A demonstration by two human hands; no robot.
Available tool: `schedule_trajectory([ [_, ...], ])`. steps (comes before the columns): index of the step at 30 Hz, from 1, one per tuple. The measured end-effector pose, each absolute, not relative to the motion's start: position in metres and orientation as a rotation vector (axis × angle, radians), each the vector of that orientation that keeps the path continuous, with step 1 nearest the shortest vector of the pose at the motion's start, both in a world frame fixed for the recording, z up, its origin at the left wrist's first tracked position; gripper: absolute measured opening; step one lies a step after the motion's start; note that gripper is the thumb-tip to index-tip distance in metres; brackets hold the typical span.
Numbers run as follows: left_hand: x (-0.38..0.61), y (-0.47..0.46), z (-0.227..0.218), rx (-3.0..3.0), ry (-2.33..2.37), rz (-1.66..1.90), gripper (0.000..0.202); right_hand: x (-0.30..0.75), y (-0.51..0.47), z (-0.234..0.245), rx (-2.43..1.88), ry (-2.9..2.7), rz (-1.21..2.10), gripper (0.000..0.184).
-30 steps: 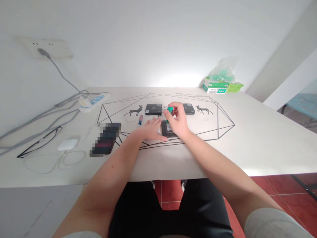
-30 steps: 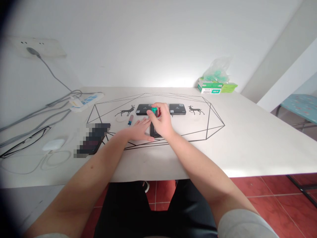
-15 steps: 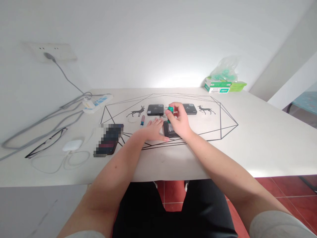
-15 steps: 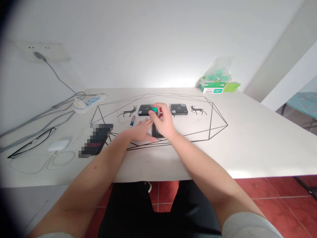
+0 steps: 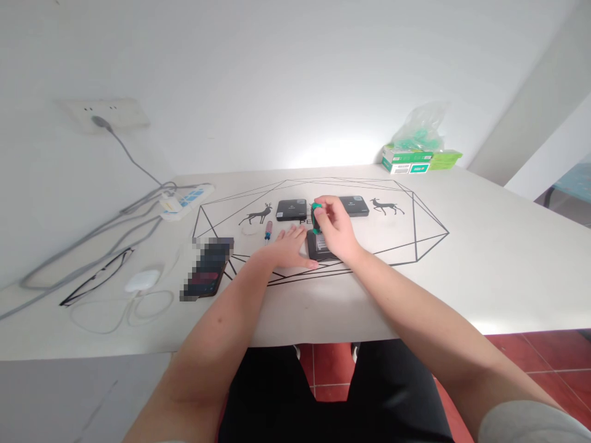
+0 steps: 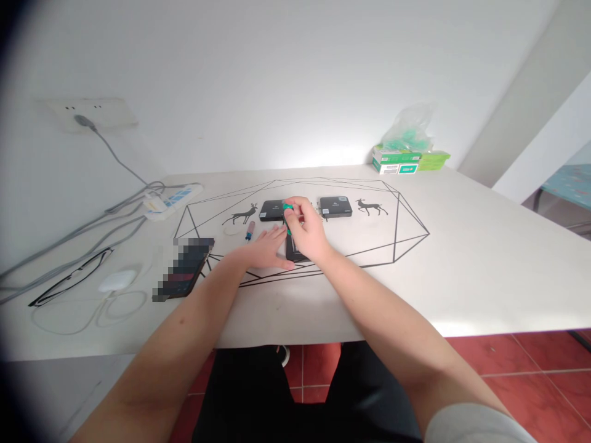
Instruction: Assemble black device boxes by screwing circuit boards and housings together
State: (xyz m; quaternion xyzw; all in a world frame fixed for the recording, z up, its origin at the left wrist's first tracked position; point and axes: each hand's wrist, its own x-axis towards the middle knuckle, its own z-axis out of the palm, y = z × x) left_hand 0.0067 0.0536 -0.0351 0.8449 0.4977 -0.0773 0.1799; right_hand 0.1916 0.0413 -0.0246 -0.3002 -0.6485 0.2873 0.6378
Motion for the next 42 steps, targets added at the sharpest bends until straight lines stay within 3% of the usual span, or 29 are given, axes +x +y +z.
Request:
schedule_trajectory([
  [7, 0.0087, 0.0494, -0.0289, 2.380, 1.394, -0.214, 0.135, 0.1909, 0.0421, -0.0231, -0.716, -1.506, 0.476, 0.024],
  [20, 0.0072, 0.0532, -0.0349, 2.401, 1.421, -0.235, 0.134, 0.1956, 0.0426, -0.0258, -0.692, -1.553, 0.609, 0.040],
  [30, 0.0087, 0.0508, -0.0296, 2.389, 1.395, -0.210, 0.135, 0.1938, 0.0442, -0.0260, -0.710, -1.564, 0.438, 0.024],
  [42, 0.0082, 0.0467, -0.0305, 2.361, 1.402, -0.202, 0.133, 0.1923, 0.0425, -0.0277, -0.676, -1.583, 0.444, 0.023],
])
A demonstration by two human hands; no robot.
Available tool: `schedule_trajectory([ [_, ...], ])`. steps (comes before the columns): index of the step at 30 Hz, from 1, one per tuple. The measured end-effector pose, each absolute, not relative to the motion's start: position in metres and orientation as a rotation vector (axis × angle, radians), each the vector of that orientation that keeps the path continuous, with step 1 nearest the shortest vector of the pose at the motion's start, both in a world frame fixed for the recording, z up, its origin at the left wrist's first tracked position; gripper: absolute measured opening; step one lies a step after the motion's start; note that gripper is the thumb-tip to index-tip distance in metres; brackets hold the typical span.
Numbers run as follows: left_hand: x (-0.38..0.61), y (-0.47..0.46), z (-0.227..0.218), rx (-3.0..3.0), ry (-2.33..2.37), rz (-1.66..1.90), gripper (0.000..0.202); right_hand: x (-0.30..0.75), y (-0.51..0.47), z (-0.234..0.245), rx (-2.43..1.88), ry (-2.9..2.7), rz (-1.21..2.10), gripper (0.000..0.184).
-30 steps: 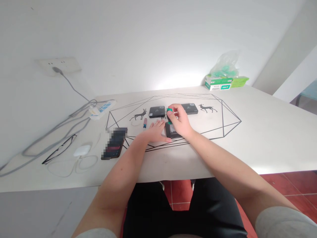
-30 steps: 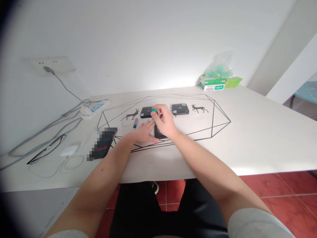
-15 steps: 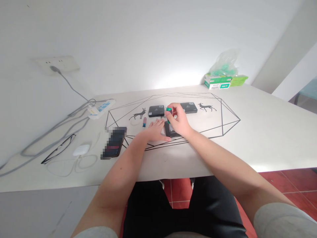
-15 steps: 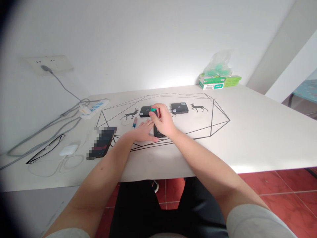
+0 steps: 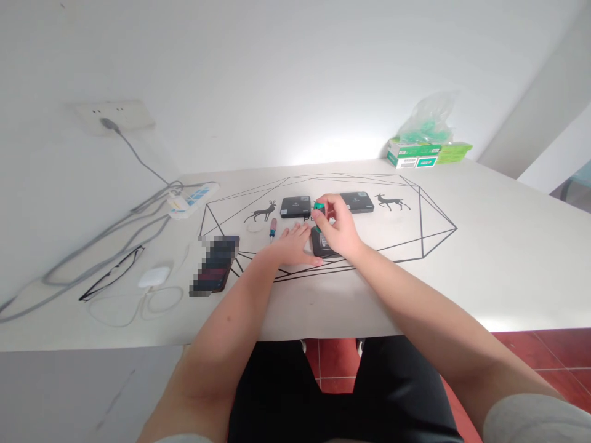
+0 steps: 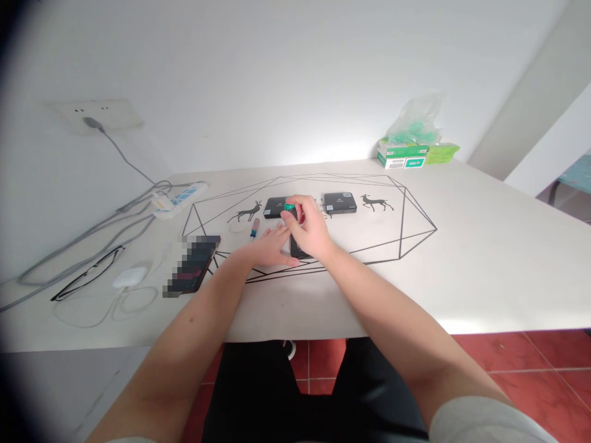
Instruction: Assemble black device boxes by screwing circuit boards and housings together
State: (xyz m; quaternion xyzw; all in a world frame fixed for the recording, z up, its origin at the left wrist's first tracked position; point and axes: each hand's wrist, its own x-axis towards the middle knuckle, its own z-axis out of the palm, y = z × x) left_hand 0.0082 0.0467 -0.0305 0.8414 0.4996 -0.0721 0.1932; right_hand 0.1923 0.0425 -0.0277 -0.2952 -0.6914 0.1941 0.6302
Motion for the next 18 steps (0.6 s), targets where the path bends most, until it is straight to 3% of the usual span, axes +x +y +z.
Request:
schedule_trajectory([
  [18, 0.013, 0.042, -0.031, 2.392, 1.424, -0.232, 0.131, 0.192, 0.026, -0.017, -0.677, -1.612, 0.379, 0.025],
])
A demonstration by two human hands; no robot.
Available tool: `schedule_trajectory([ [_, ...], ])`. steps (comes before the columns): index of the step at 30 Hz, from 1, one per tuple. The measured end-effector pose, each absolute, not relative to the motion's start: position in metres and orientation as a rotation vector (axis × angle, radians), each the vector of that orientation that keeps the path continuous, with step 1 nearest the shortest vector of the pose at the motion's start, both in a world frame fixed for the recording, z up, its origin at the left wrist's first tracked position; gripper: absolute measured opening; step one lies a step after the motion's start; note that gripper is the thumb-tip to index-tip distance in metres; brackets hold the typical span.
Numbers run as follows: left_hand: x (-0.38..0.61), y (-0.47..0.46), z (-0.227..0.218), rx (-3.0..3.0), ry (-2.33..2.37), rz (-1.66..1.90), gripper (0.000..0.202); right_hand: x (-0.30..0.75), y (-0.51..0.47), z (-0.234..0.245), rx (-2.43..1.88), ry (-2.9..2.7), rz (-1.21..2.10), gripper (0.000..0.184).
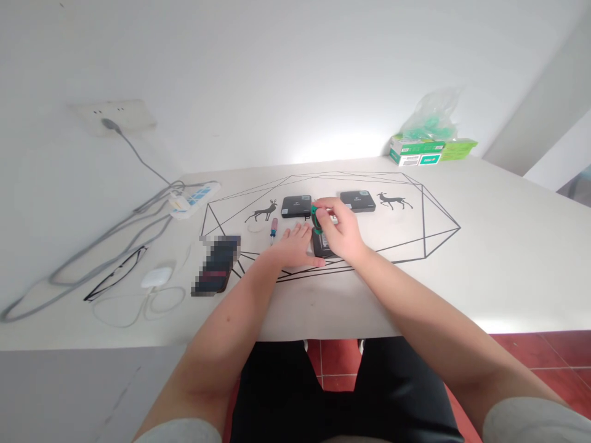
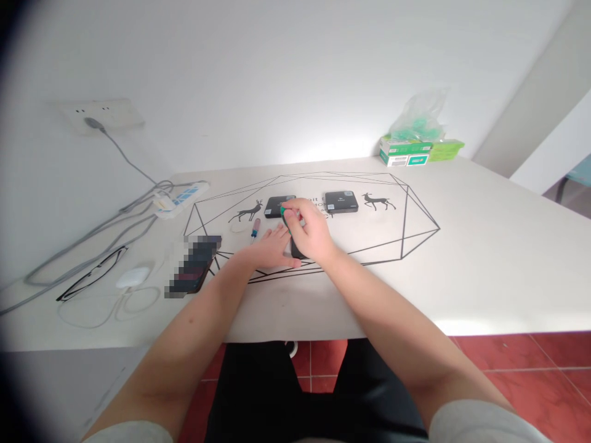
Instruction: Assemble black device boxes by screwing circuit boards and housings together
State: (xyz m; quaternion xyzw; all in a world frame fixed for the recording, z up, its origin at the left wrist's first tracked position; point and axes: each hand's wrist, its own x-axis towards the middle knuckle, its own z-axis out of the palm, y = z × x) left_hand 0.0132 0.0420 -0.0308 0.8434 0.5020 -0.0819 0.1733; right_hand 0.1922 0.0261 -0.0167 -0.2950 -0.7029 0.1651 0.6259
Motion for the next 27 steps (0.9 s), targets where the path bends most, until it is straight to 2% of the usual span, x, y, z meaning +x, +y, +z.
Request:
schedule_trajectory([
  [9, 0.012, 0.047, -0.037, 2.424, 1.426, -0.193, 0.130, 0.192, 0.030, -0.013, -0.701, -1.658, 0.297, 0.022],
  [15, 0.015, 0.045, -0.037, 2.385, 1.443, -0.072, 0.137, 0.197, 0.031, -0.012, -0.736, -1.638, 0.334, 0.023],
  [27, 0.013, 0.051, -0.044, 2.411, 1.428, -0.119, 0.133, 0.195, 0.029, -0.012, -0.728, -1.642, 0.284, 0.021],
])
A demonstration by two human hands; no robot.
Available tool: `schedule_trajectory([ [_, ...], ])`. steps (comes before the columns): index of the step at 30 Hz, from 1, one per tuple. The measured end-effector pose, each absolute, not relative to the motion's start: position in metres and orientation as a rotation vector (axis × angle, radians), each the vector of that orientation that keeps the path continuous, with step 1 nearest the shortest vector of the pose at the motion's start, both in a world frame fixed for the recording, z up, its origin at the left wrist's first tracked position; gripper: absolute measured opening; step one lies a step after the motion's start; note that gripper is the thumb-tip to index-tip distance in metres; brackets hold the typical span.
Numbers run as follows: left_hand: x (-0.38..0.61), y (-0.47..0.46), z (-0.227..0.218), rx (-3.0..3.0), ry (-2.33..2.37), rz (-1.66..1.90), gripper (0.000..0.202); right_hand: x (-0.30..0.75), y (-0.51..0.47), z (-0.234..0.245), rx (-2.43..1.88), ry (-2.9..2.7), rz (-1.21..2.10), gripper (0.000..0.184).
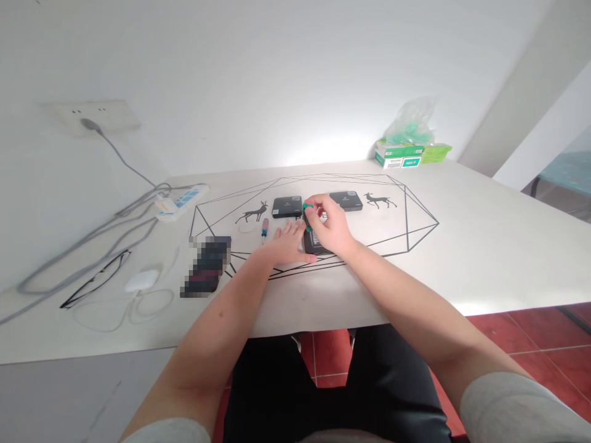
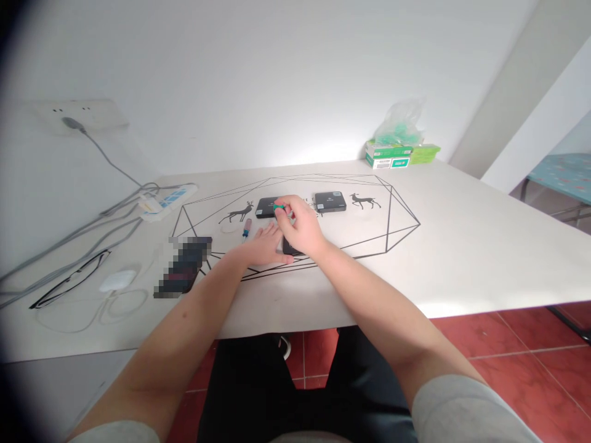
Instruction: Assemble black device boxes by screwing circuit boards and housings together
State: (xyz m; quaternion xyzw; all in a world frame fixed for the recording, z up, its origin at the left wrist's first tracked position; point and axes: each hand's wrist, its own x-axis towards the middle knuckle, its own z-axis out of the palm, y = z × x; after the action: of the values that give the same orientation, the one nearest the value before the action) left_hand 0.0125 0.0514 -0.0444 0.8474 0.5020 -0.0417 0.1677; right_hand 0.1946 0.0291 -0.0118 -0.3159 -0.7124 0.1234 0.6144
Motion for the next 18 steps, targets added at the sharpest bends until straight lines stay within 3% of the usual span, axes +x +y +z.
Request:
schedule_trajectory([
  [15, 0.0146, 0.0471, -0.0381, 2.373, 1.421, -0.082, 0.134, 0.1937, 0.0348, -0.0117, -0.766, -1.521, 0.499, 0.016],
  [18, 0.0156, 0.0467, -0.0372, 2.370, 1.401, -0.023, 0.134, 0.1934, 0.0362, -0.0124, -0.784, -1.483, 0.535, 0.022],
])
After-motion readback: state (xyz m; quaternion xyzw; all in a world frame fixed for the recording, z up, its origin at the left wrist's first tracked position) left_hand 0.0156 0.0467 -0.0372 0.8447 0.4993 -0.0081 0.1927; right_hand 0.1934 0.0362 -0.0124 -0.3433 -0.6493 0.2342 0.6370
